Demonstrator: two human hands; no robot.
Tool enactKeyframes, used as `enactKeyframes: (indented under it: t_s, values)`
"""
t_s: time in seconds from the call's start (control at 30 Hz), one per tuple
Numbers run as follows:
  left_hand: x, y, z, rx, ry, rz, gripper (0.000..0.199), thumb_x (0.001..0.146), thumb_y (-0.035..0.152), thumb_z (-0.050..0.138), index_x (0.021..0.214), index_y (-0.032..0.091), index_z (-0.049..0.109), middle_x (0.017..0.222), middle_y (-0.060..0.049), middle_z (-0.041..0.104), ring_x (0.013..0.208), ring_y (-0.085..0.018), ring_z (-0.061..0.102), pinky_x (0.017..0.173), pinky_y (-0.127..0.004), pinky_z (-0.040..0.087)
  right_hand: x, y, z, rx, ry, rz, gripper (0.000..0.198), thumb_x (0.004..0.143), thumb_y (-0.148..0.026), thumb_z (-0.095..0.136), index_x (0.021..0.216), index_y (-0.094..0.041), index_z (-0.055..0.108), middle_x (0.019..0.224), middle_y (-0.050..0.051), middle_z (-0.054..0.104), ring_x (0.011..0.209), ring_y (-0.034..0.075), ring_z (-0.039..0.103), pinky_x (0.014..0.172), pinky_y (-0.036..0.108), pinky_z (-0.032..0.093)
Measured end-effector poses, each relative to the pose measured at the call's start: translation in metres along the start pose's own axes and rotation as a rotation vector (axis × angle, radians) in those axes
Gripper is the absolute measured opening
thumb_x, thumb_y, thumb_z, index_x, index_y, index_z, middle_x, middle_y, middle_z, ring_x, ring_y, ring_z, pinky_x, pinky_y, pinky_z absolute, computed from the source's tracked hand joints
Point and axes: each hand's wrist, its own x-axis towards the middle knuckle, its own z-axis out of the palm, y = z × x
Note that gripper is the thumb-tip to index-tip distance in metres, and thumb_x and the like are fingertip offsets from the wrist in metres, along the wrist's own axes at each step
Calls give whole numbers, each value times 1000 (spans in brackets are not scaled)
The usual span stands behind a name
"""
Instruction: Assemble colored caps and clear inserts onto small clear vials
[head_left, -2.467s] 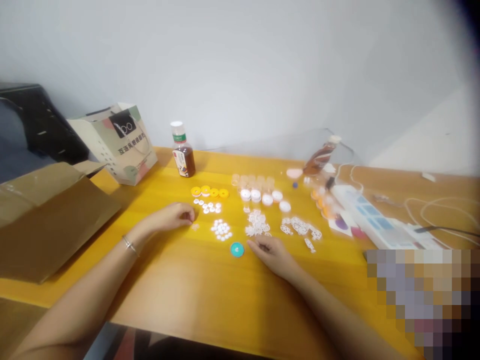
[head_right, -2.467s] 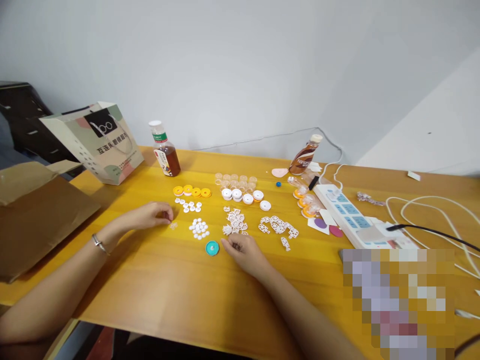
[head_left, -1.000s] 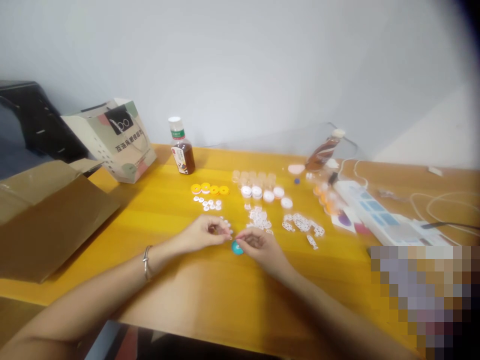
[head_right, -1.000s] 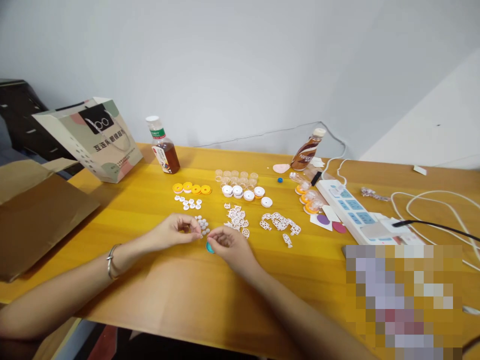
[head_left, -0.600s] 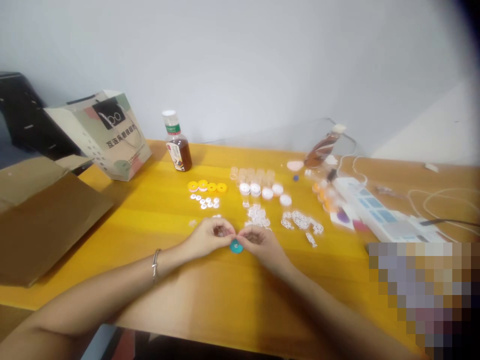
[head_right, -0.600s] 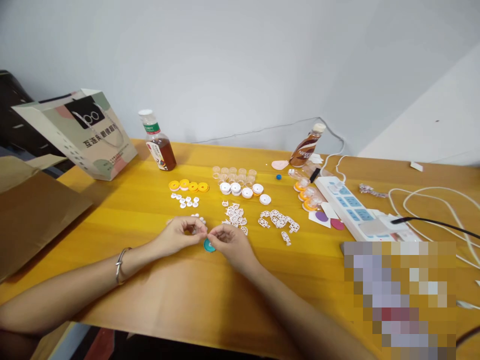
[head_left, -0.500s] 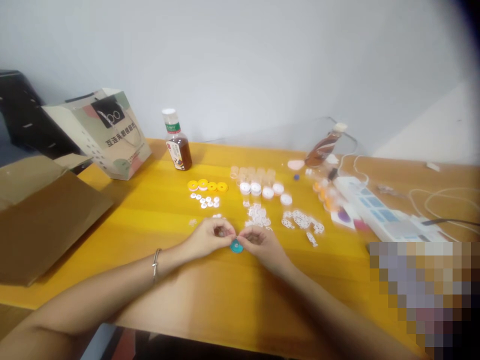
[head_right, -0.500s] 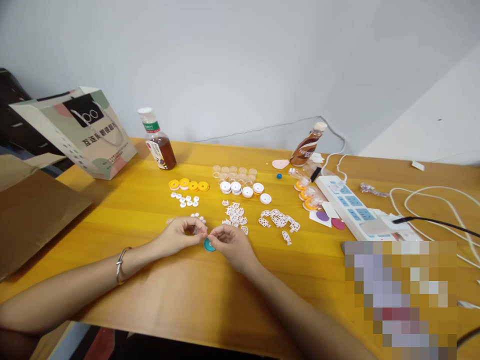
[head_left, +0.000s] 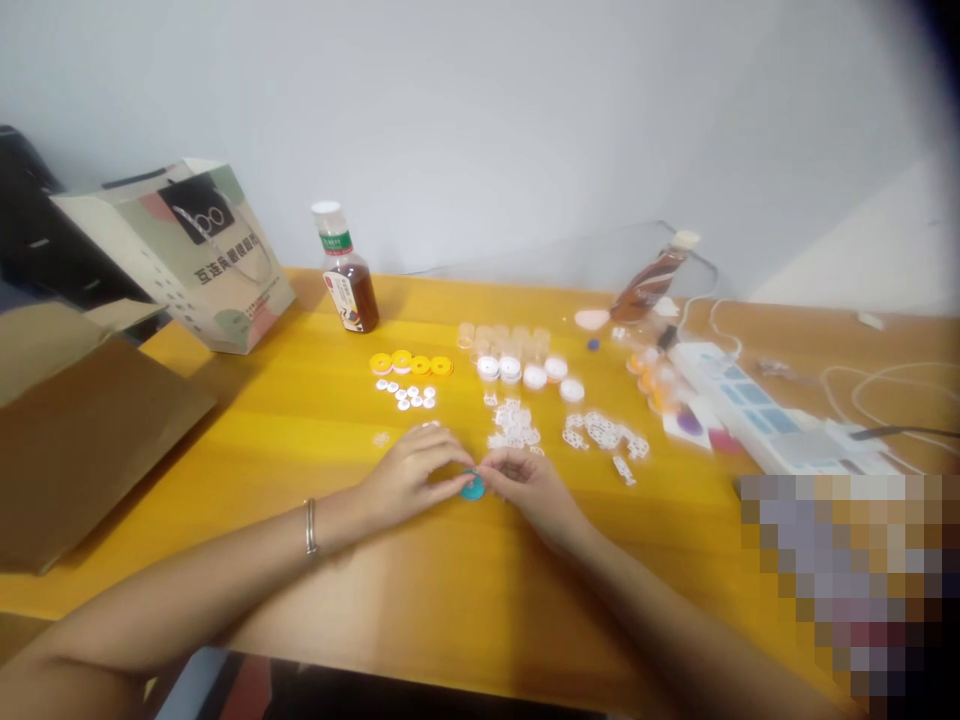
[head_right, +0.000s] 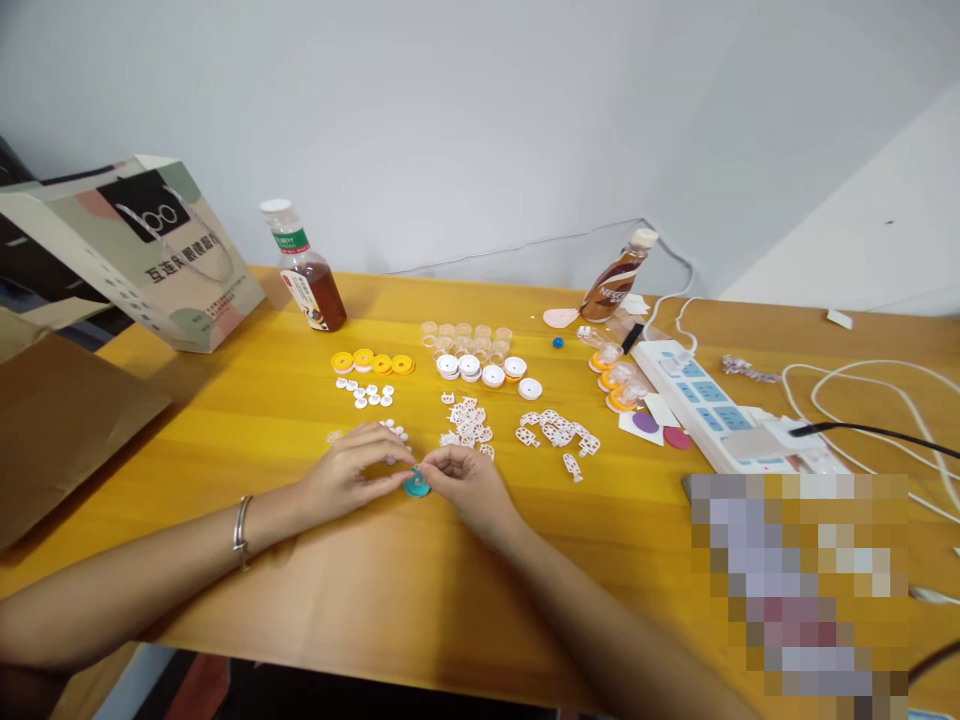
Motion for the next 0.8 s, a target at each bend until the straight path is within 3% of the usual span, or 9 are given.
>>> enactKeyframes:
  t_s: [0.3,0.47,0.6,0.8]
  values:
    - [0,-1,3,37,6,27,12,82,23,51,87,17,60,83,-4,63,78,-14,56,72,-28,42,-3,2,-1,-118,-17,-58,13,73,-28,58,68,-16,60,61,-2,58,57,9,53,61,23,44]
    - [-3,-4,5,43,-53,3,14,82,27,51,87,18,60,83,-3,63,79,-13,56,73,-27,40,-7,13,-6,-469,94,-340,12,72,-25,58,81,-19,57,67,1,58,59,12,53,55,25,45]
    - [-6,-6,7,67,-112,-10,13,83,27,50,87,19,60,84,-2,63,81,-13,55,75,-28,38,-9,22,-4,-742,81,-568,23,69,-17,58,91,-22,53,82,4,61,75,17,57,65,29,47]
    - [-6,-7,10,114,-141,-14,14,84,29,48,86,20,59,85,-1,62,81,-12,55,74,-27,34,-9,25,-1,-842,51,-640,25,70,-13,57,93,-21,50,85,4,61,79,18,57,71,32,47]
